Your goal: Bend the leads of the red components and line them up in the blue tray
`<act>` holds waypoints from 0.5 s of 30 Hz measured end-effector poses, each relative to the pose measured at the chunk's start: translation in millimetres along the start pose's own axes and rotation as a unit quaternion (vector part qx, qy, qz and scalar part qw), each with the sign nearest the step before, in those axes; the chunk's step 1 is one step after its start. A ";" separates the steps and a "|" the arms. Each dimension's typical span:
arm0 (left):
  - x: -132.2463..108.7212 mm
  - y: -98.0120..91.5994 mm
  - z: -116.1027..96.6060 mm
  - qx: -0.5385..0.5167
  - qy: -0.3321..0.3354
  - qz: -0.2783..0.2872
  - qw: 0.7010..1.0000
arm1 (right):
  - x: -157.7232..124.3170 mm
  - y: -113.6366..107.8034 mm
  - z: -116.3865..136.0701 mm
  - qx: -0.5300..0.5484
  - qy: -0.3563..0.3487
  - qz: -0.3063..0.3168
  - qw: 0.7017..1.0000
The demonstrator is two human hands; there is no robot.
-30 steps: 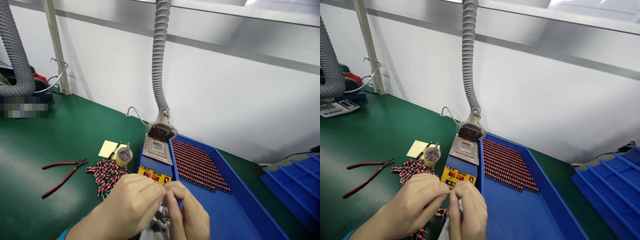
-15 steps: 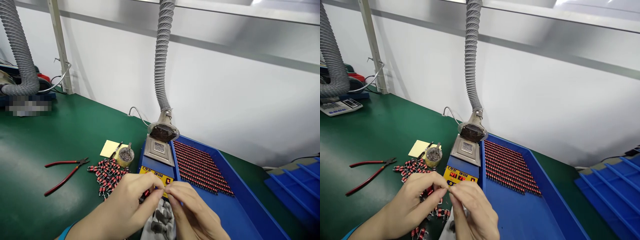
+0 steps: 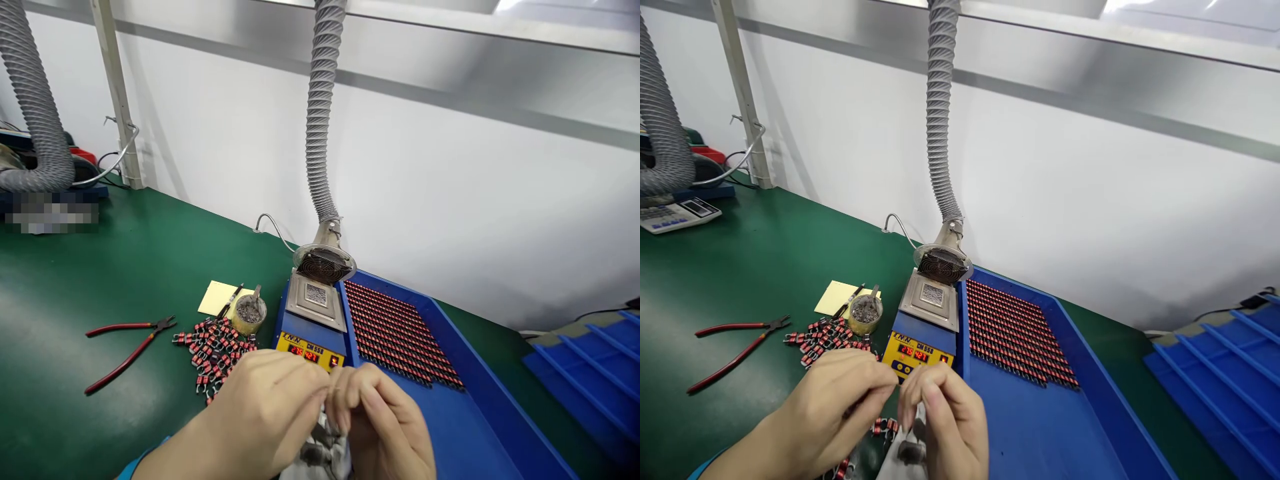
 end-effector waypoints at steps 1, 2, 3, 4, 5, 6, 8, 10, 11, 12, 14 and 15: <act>0.4 -1.7 5.7 -0.031 -0.041 0.003 0.999 | 0.5 -2.5 9.7 -0.022 -0.053 -0.011 0.998; 0.2 -1.9 11.5 -0.059 -0.083 0.013 0.995 | -0.5 -3.4 20.1 -0.065 -0.113 -0.021 0.991; -0.8 -0.8 16.6 -0.079 -0.121 0.027 0.989 | -2.8 -2.0 29.7 -0.112 -0.170 -0.027 0.979; -1.8 0.7 19.8 -0.092 -0.145 0.039 0.984 | -5.9 0.7 37.7 -0.153 -0.219 -0.033 0.963; -2.3 1.9 21.0 -0.095 -0.155 0.046 0.982 | -9.7 3.6 44.5 -0.181 -0.262 -0.041 0.947; -2.1 2.7 19.9 -0.091 -0.147 0.047 0.984 | -13.2 5.5 49.7 -0.198 -0.293 -0.052 0.934; -0.3 2.4 10.4 -0.051 -0.078 0.029 0.995 | -13.5 5.4 48.3 -0.209 -0.282 -0.073 0.933; -0.9 3.0 -2.9 0.020 0.016 0.005 1.000 | -5.4 3.2 26.4 -0.176 -0.159 -0.060 0.970; -2.0 3.6 -7.8 0.052 0.051 -0.005 0.997 | -2.7 3.8 10.9 -0.133 -0.076 -0.038 0.987; -2.8 3.7 -10.5 0.070 0.070 -0.012 0.995 | -2.2 5.4 -2.1 -0.080 -0.004 -0.015 0.997; -1.9 1.2 -7.8 0.047 0.051 -0.017 0.997 | -1.6 6.0 -7.8 0.000 0.038 0.010 0.999; -0.7 -0.5 -3.0 0.014 0.017 -0.013 1.000 | 0.1 3.0 -2.7 0.002 0.012 0.008 1.000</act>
Point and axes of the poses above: each hand's wrist, its own x-axis towards the middle knuckle, its own y-axis out of the palm, z = x × y, the point moved 10 cm from there along x, towards the middle knuckle, and after that the axes turned 10 degrees about -z, right-handed, at the moved point
